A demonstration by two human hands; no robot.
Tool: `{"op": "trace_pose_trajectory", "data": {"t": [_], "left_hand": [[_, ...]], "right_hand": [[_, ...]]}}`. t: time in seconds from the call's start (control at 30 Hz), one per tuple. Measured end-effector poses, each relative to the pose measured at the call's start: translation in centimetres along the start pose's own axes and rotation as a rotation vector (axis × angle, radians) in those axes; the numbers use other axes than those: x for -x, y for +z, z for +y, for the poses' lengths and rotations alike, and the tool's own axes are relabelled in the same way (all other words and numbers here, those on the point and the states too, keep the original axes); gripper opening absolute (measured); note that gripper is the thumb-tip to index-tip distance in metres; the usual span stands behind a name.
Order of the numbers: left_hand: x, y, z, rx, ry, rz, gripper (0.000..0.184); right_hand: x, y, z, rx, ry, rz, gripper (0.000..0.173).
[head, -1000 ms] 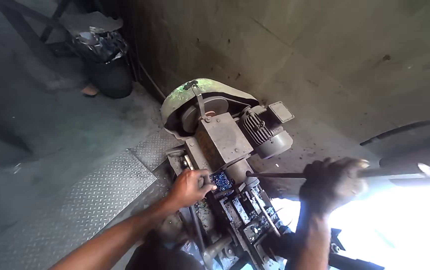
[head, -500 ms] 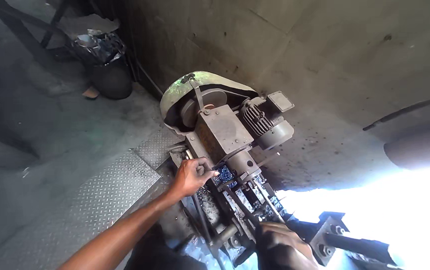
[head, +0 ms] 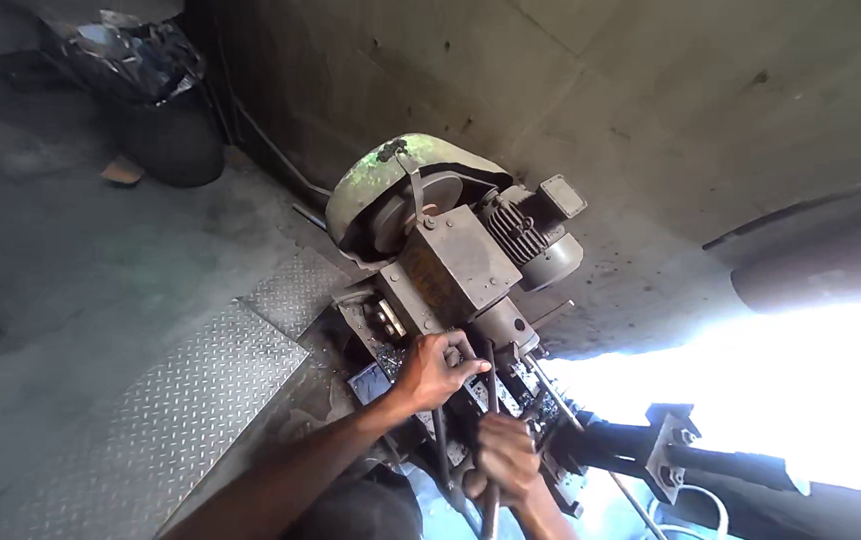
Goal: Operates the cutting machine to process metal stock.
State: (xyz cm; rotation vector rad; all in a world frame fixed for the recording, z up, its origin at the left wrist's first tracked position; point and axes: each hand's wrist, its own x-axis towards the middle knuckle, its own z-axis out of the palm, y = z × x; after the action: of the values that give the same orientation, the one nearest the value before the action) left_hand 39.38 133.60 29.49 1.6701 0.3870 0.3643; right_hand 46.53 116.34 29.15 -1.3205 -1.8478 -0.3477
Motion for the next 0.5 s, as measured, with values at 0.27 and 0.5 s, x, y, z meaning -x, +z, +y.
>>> {"op": "trace_pose_trajectory", "data": {"t": [0.27,0.5], "left_hand": [[-0.2,0.1,-0.6,0.067,0.045,-0.052,0.020],[-0.5,0.0,-1.0,0.112,0.050,-0.097,0.021]], "right_hand": [[4.3,1.8,0.0,0.107,0.008,-0.255,0.054],[8.1,4.6,-0.2,0.187,-0.049,-0.444,0.039]]}}
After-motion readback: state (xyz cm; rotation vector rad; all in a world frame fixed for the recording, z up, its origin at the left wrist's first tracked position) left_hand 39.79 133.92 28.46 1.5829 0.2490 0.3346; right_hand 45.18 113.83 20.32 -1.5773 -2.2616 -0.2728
